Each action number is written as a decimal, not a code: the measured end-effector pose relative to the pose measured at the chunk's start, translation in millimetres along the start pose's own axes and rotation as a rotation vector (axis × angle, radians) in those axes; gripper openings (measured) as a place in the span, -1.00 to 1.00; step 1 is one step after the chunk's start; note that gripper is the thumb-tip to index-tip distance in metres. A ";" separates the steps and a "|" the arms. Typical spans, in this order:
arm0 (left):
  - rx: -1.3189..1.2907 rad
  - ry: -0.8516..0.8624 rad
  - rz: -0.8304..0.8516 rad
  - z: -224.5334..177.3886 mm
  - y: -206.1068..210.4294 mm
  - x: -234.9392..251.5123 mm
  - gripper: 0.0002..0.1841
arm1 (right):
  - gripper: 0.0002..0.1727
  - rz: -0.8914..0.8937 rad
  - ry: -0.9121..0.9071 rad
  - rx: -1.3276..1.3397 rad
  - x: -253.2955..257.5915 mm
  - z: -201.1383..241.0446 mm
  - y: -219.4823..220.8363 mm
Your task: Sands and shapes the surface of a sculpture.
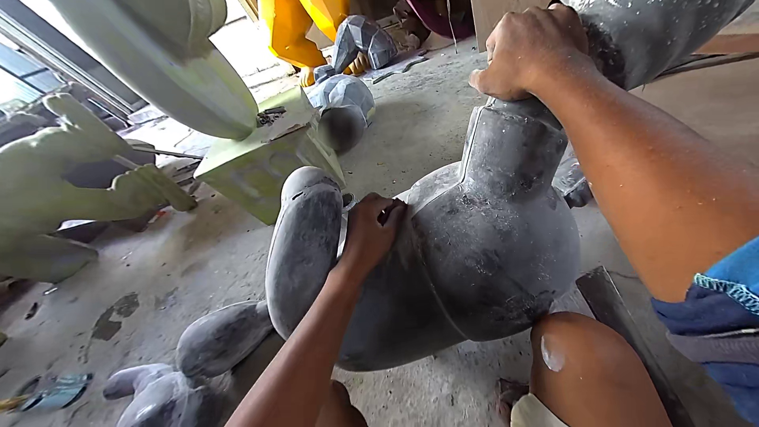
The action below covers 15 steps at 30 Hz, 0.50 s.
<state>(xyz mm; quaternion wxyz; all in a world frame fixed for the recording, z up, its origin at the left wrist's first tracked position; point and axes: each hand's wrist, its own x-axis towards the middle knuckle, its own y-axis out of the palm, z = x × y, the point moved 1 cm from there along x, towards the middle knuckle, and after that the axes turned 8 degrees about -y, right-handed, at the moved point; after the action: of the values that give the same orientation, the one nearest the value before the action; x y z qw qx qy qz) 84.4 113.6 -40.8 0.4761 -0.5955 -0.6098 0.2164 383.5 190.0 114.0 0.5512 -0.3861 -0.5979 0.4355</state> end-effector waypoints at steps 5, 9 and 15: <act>0.075 0.156 0.029 -2.1 -20.5 -34.5 -0.79 | -0.40 -0.004 0.005 0.009 -1.8 -0.1 0.6; 0.064 0.228 0.052 -1.6 -17.6 -20.8 -0.80 | -0.38 -0.002 -0.007 0.002 -0.3 0.2 0.4; 0.143 0.282 0.091 7.0 -30.3 -35.4 -0.78 | -0.36 -0.012 0.010 0.001 0.0 -2.1 1.9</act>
<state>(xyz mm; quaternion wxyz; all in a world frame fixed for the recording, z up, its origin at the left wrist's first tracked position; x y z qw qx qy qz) 57.0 76.8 -30.3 0.5880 -0.6115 -0.4923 0.1948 385.5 190.8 112.3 0.5569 -0.3843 -0.5974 0.4304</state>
